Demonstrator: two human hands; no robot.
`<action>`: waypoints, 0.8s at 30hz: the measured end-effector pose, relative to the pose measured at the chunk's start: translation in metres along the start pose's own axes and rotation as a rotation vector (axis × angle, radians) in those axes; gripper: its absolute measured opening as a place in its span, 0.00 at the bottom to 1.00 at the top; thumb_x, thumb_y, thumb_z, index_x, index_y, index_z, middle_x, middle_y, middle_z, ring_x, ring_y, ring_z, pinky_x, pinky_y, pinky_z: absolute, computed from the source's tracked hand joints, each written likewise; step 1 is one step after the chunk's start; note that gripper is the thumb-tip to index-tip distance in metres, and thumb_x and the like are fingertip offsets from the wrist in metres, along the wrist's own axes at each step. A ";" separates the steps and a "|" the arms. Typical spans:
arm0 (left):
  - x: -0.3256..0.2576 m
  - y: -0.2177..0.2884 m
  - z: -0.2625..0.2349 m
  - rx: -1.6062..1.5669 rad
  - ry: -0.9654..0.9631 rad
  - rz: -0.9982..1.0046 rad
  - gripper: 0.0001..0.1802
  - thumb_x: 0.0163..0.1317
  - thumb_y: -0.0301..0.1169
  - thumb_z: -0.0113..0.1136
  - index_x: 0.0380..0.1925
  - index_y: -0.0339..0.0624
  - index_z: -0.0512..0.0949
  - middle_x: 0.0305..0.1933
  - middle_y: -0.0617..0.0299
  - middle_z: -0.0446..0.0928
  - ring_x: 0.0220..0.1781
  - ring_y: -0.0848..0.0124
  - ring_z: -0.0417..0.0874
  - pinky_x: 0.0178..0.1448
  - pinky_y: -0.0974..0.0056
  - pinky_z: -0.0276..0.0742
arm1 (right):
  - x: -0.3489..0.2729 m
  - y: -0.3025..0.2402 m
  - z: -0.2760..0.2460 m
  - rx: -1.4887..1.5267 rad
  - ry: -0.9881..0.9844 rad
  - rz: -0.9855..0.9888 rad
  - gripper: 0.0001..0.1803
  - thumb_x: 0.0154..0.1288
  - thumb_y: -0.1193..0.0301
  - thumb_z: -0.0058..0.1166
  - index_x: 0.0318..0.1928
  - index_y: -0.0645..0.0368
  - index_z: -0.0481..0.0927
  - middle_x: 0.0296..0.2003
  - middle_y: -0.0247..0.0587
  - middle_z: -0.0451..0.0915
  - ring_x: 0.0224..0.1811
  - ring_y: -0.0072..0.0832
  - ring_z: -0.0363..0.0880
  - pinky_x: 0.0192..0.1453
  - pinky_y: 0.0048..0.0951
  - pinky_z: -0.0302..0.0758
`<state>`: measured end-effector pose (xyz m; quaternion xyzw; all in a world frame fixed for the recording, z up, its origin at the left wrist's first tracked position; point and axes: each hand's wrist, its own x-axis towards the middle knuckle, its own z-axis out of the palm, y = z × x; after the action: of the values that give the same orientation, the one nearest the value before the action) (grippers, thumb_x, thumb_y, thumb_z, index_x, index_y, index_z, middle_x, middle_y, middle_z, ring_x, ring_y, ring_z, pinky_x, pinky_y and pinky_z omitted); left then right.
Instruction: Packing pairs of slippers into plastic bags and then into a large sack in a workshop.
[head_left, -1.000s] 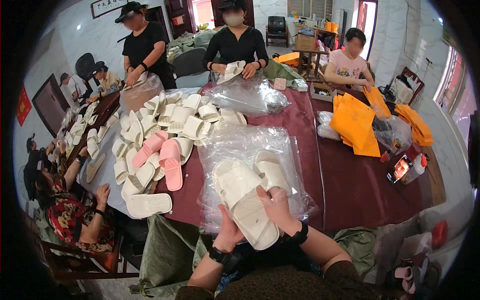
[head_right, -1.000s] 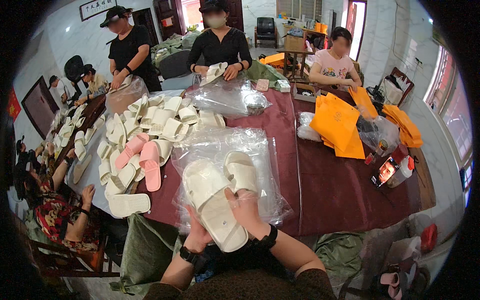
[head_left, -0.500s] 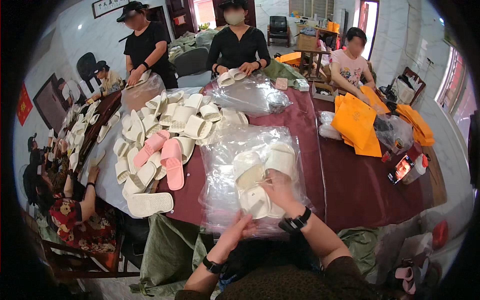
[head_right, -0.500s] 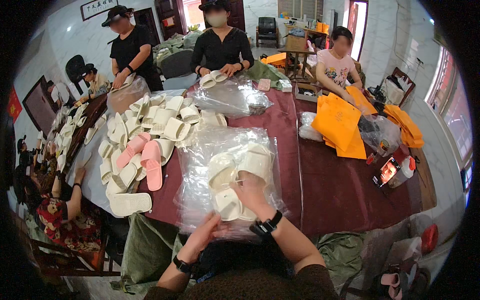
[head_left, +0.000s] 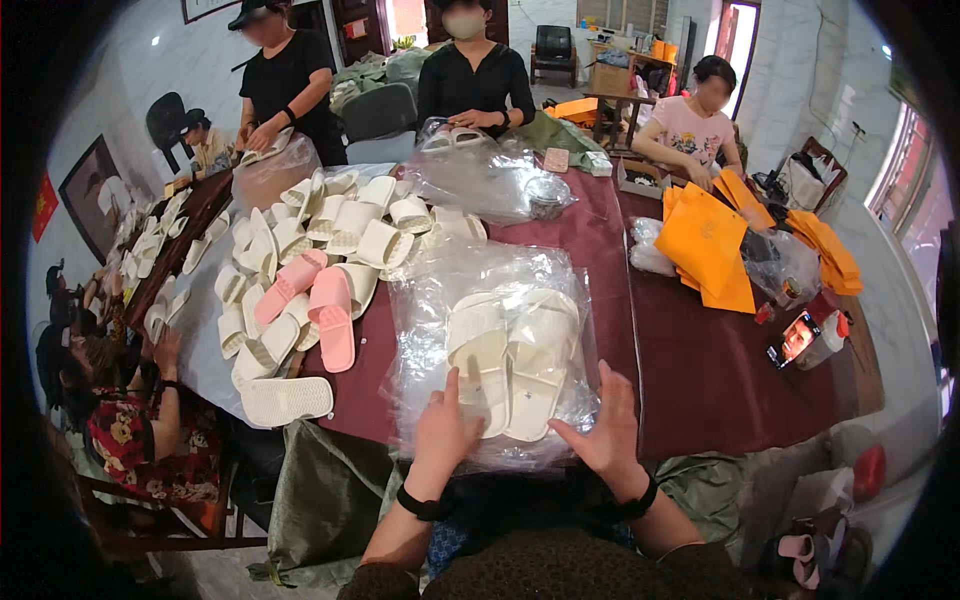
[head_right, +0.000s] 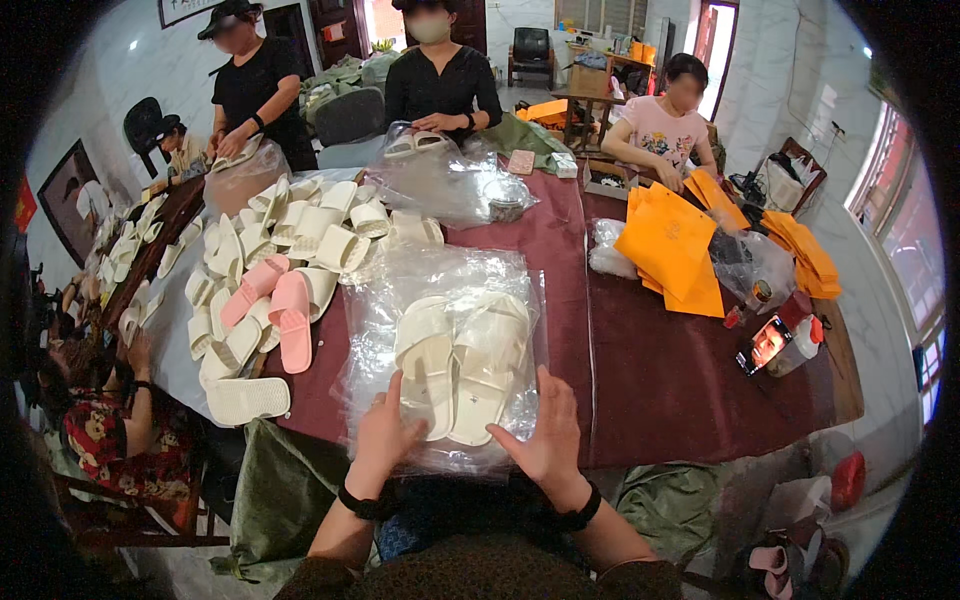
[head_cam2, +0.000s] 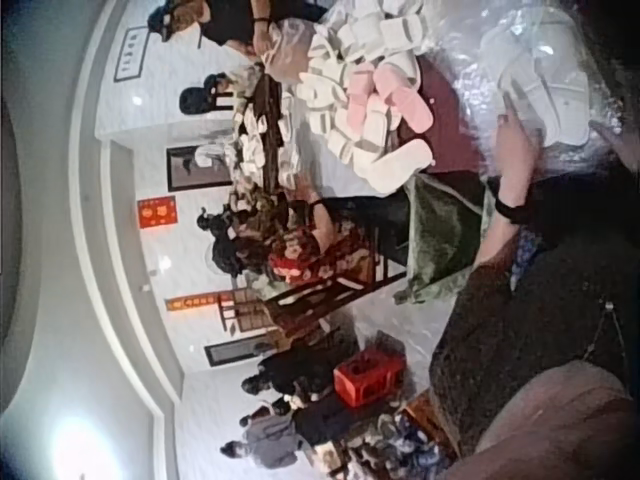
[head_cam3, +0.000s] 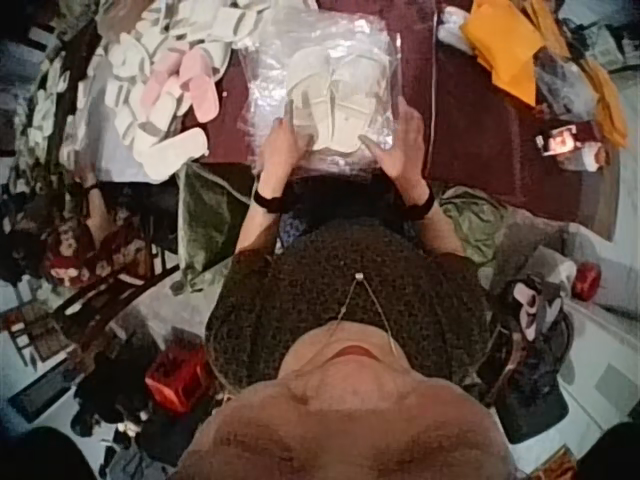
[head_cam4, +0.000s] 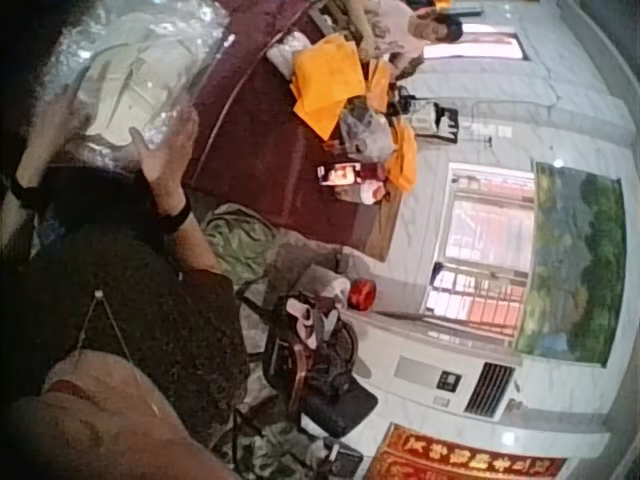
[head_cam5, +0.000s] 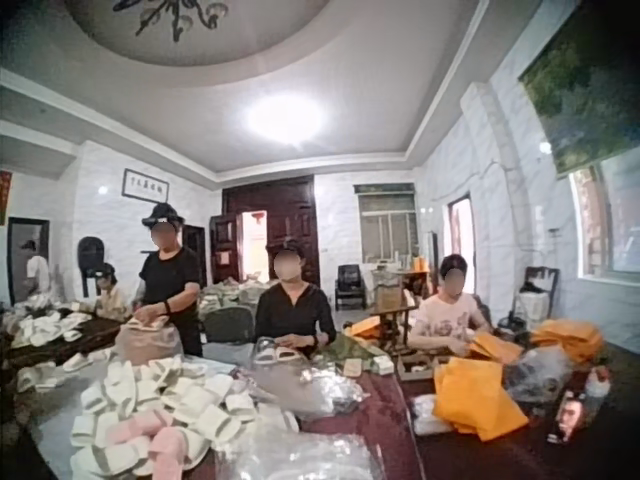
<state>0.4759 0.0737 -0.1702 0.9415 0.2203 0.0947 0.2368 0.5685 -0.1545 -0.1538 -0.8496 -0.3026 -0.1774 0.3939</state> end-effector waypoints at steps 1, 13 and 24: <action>0.001 -0.005 0.003 0.031 -0.047 -0.025 0.41 0.56 0.33 0.64 0.70 0.43 0.60 0.48 0.38 0.75 0.43 0.43 0.81 0.46 0.49 0.79 | -0.003 0.006 0.005 0.062 -0.084 0.102 0.41 0.51 0.68 0.68 0.65 0.61 0.66 0.52 0.59 0.72 0.57 0.51 0.71 0.57 0.45 0.70; -0.020 -0.018 0.011 -0.378 -0.111 0.043 0.40 0.57 0.38 0.66 0.68 0.40 0.62 0.45 0.40 0.74 0.47 0.44 0.78 0.53 0.50 0.76 | -0.012 0.025 0.037 0.177 -0.321 0.038 0.39 0.57 0.63 0.63 0.65 0.66 0.62 0.57 0.62 0.71 0.59 0.54 0.72 0.61 0.44 0.70; -0.029 -0.020 0.020 -0.276 -0.006 0.076 0.49 0.47 0.40 0.76 0.67 0.38 0.60 0.53 0.39 0.75 0.51 0.44 0.79 0.52 0.50 0.77 | -0.009 0.030 0.036 0.059 -0.486 0.029 0.46 0.52 0.52 0.69 0.65 0.65 0.64 0.53 0.59 0.75 0.54 0.53 0.76 0.56 0.46 0.74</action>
<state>0.4488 0.0680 -0.1995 0.9079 0.1688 0.1304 0.3609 0.5831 -0.1454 -0.1979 -0.8596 -0.3816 0.0468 0.3366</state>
